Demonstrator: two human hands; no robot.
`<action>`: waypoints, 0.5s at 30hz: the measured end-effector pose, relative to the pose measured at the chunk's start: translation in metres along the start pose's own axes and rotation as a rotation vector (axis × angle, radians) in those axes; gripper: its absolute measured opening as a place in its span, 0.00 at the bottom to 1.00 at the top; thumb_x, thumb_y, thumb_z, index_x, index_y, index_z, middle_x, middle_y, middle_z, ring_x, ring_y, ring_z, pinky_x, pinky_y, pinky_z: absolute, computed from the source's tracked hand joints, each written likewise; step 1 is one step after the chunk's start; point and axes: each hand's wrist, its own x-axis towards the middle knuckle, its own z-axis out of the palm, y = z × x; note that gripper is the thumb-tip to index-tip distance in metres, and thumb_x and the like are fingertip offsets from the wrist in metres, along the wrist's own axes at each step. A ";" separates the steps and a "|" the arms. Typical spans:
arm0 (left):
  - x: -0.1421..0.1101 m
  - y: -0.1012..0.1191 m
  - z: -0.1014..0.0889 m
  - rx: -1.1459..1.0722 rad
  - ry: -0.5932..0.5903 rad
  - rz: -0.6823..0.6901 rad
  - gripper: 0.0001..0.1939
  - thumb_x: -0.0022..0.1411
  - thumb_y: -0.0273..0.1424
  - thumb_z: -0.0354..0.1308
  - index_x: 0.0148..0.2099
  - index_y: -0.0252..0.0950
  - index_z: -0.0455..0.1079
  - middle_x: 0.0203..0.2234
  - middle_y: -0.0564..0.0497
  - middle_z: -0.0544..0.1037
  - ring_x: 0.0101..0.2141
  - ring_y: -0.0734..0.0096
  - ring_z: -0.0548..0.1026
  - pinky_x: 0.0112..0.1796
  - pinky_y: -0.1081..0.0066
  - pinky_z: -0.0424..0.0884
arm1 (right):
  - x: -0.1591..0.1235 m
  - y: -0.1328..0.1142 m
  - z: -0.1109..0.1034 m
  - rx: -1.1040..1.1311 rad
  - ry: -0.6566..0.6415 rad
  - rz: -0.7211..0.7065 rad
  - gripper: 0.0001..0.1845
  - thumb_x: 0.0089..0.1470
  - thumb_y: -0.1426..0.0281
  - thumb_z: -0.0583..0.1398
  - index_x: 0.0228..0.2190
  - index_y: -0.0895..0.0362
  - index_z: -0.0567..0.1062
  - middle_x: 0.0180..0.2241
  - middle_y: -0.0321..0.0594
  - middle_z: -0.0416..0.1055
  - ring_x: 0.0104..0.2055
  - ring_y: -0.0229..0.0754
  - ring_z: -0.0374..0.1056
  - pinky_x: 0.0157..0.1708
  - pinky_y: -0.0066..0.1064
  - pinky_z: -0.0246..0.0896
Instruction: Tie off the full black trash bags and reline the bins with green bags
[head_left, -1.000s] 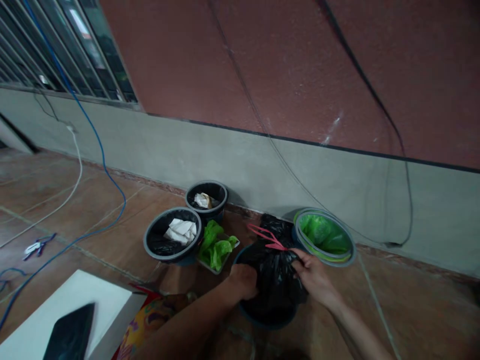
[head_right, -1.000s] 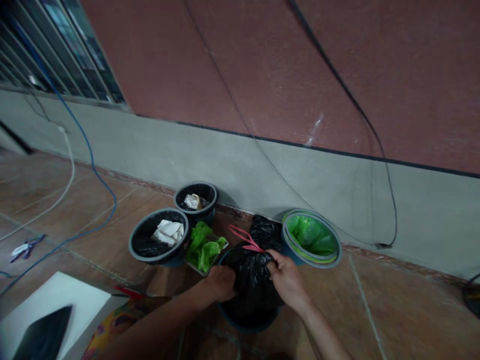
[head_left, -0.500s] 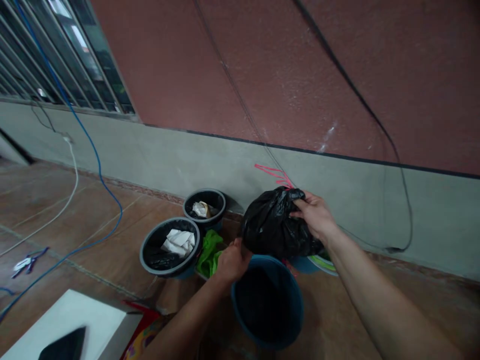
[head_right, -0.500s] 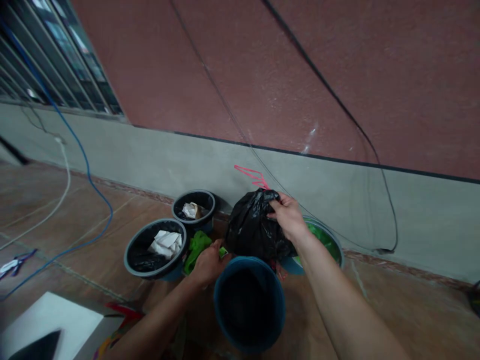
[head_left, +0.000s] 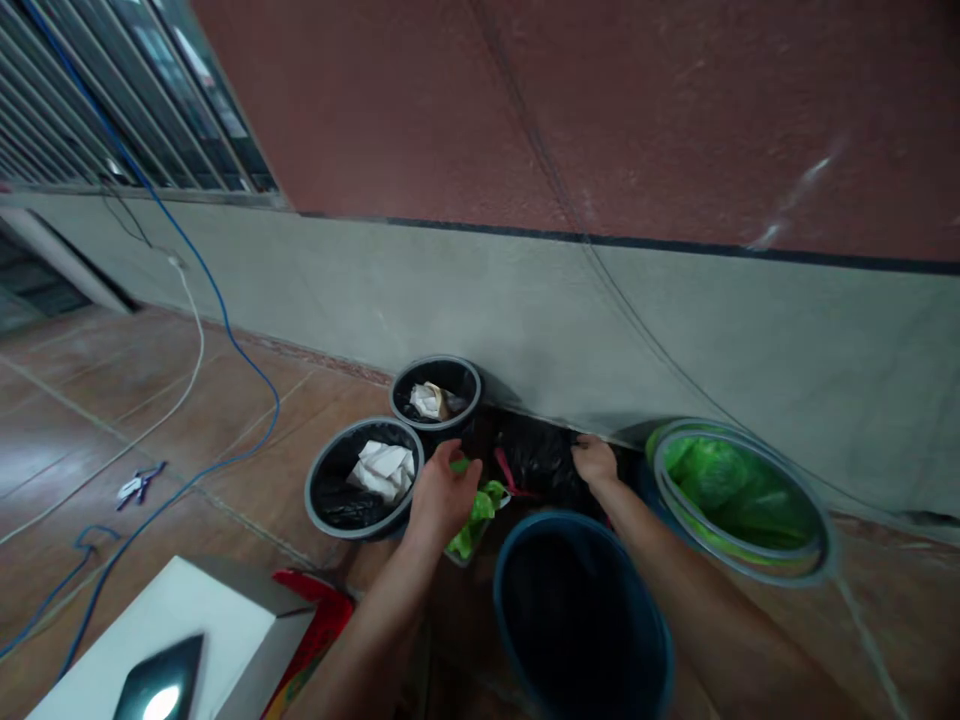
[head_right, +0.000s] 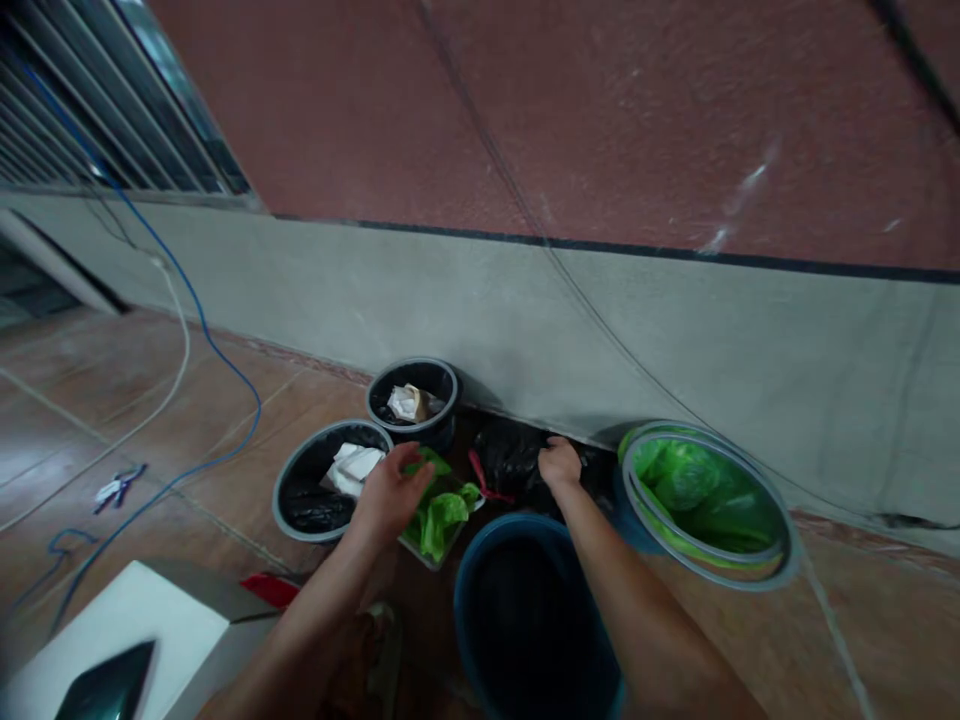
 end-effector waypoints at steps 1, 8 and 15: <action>0.003 -0.004 -0.002 -0.084 0.039 -0.019 0.23 0.61 0.33 0.61 0.58 0.31 0.69 0.47 0.39 0.80 0.44 0.60 0.79 0.46 0.64 0.72 | -0.006 -0.004 0.012 -0.047 -0.061 -0.033 0.18 0.55 0.74 0.53 0.40 0.62 0.81 0.41 0.53 0.80 0.45 0.49 0.75 0.46 0.35 0.66; 0.011 -0.020 -0.024 -0.647 0.114 -0.156 0.21 0.51 0.33 0.69 0.47 0.32 0.75 0.39 0.44 0.82 0.29 0.71 0.78 0.31 0.72 0.73 | -0.068 -0.060 0.126 -0.274 -0.595 -0.387 0.11 0.53 0.75 0.60 0.31 0.57 0.84 0.37 0.44 0.82 0.42 0.44 0.76 0.44 0.26 0.63; 0.008 -0.023 -0.045 -0.802 0.087 -0.236 0.18 0.48 0.32 0.70 0.42 0.31 0.75 0.31 0.49 0.80 0.24 0.77 0.74 0.27 0.76 0.70 | -0.085 -0.062 0.187 -0.424 -0.696 -0.419 0.14 0.46 0.82 0.60 0.32 0.60 0.84 0.40 0.51 0.81 0.43 0.47 0.75 0.41 0.29 0.64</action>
